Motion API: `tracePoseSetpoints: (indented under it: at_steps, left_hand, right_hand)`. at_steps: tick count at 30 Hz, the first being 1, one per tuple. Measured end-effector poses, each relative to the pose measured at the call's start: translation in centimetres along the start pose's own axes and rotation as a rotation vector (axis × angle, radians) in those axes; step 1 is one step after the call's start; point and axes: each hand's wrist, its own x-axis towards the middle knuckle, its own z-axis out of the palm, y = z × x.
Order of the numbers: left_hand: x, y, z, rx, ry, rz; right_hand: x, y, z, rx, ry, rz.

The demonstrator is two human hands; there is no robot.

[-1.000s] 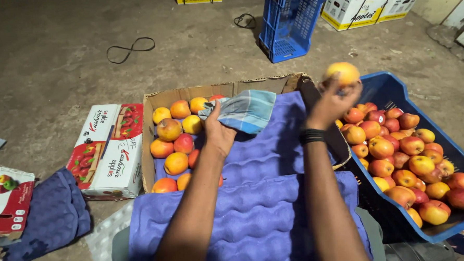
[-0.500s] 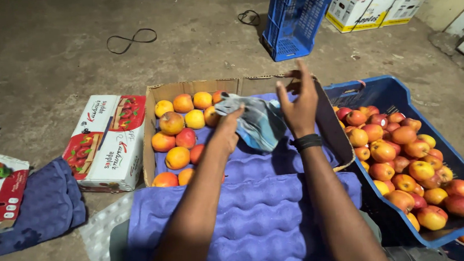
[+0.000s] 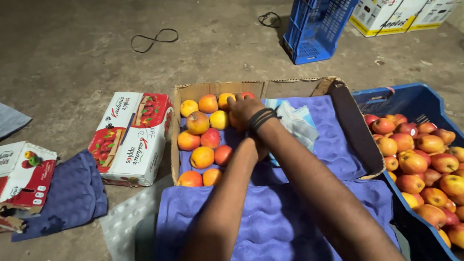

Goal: The person wipes apples one at a time with a cloth, rubbing each fruit's surface, and places the wiped apples into a blue plastic crate beside the cardboard box they are taken from. The apples rest in molded fiber trays on the floor.

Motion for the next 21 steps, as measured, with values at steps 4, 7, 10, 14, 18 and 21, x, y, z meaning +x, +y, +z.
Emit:
tracePoseSetpoints:
  at_steps: [4,7,10,14,18,21]
  left_hand:
    - [-0.1,-0.4,0.5,-0.02,-0.026,-0.011]
    - [0.0,-0.4,1.1,-0.086,-0.042,0.0]
    - [-0.2,0.0,1.4,-0.199,-0.007,0.021]
    - [-0.6,1.0,0.7,-0.41,-0.046,0.031]
    - [-0.7,1.6,-0.4,-0.714,-0.096,-0.034]
    - [-0.5,1.9,-0.9,-0.828,-0.017,0.012]
  right_hand:
    - [-0.4,0.5,0.0,0.147,0.19,-0.061]
    - [-2.0,3.3,-1.5,0.323,0.344,-0.055]
    - [-3.8,7.3,-3.4,0.314,0.684,-0.158]
    - [-6.2,12.4,-5.7,0.686,0.728,-0.086]
    - [-9.0,13.5,-6.4,1.012,0.358,0.086]
    - [-10.4,11.7,-5.9,0.651,0.393,0.05]
